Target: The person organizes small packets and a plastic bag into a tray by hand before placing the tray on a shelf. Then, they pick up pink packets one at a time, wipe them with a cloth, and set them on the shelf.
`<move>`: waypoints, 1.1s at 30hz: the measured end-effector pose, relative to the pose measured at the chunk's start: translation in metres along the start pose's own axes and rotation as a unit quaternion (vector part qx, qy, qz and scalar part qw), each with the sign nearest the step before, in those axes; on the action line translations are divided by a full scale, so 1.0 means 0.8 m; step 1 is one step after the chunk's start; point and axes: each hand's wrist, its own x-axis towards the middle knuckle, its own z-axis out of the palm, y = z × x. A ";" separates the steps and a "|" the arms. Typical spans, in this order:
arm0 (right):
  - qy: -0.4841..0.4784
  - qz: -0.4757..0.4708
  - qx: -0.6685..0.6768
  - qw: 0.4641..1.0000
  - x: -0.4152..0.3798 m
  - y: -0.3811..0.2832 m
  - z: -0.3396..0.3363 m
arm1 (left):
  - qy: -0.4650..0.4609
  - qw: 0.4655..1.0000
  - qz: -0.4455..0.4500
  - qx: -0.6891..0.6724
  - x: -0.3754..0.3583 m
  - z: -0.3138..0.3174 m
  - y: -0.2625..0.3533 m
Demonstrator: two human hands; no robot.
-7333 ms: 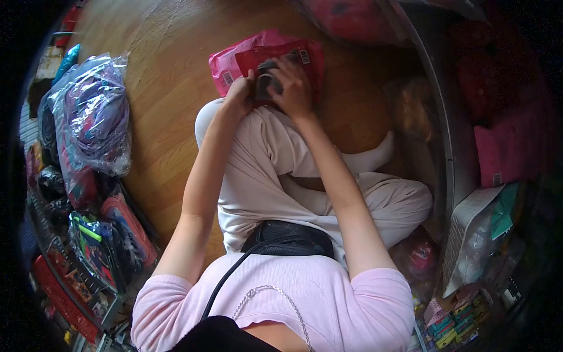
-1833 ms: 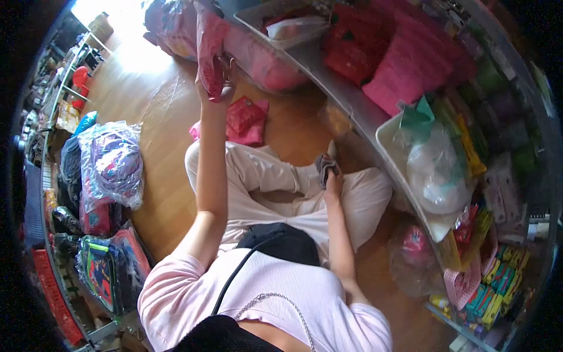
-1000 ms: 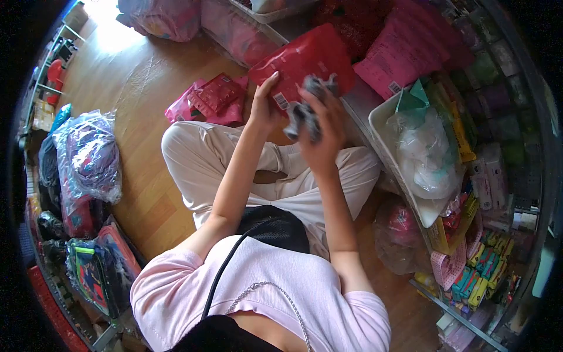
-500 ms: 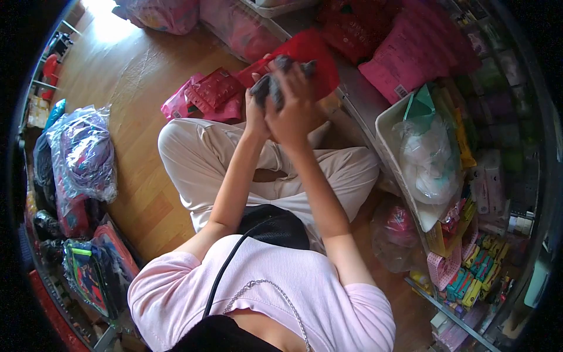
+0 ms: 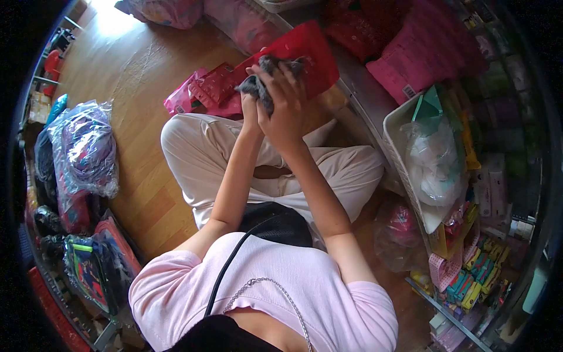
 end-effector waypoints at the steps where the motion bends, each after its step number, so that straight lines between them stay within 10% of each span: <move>1: -0.022 -0.038 -0.011 0.999 -0.003 -0.003 0.002 | 0.022 1.000 -0.006 -0.021 -0.001 -0.003 0.001; 6: -0.043 -0.063 -0.028 0.997 0.064 0.057 -0.010 | -0.031 0.997 0.007 0.068 -0.004 -0.004 0.000; 8: -0.178 0.354 0.166 0.903 0.082 0.074 -0.019 | -0.051 0.994 0.003 0.094 -0.010 -0.003 0.001; 13: 0.075 0.233 0.146 0.959 0.022 0.008 0.002 | -0.033 0.996 0.056 0.067 0.006 0.003 0.006; 15: 0.078 -0.067 -0.078 0.992 0.005 -0.012 0.007 | -0.106 0.980 0.087 0.144 0.017 -0.040 -0.010; 19: 0.003 -0.067 -0.036 0.997 0.047 0.020 -0.007 | 0.000 0.996 0.026 0.084 -0.004 -0.014 0.003; 21: -0.148 0.227 0.086 0.959 0.074 0.028 -0.024 | -0.064 0.998 0.022 0.005 -0.002 -0.012 0.010; 24: -0.167 0.309 0.250 0.902 0.054 0.070 -0.032 | -0.063 0.996 0.035 0.043 -0.005 -0.010 0.021; 28: -0.045 0.200 0.240 0.949 0.005 0.027 -0.020 | 0.002 0.994 0.087 0.072 0.007 -0.004 0.028; 30: -0.006 -0.019 -0.039 0.999 -0.007 -0.004 -0.008 | 0.011 0.984 0.119 0.129 0.016 -0.015 0.026; 33: 0.010 -0.004 0.020 1.000 0.018 0.007 -0.006 | -0.008 0.993 0.079 0.092 -0.001 -0.003 0.023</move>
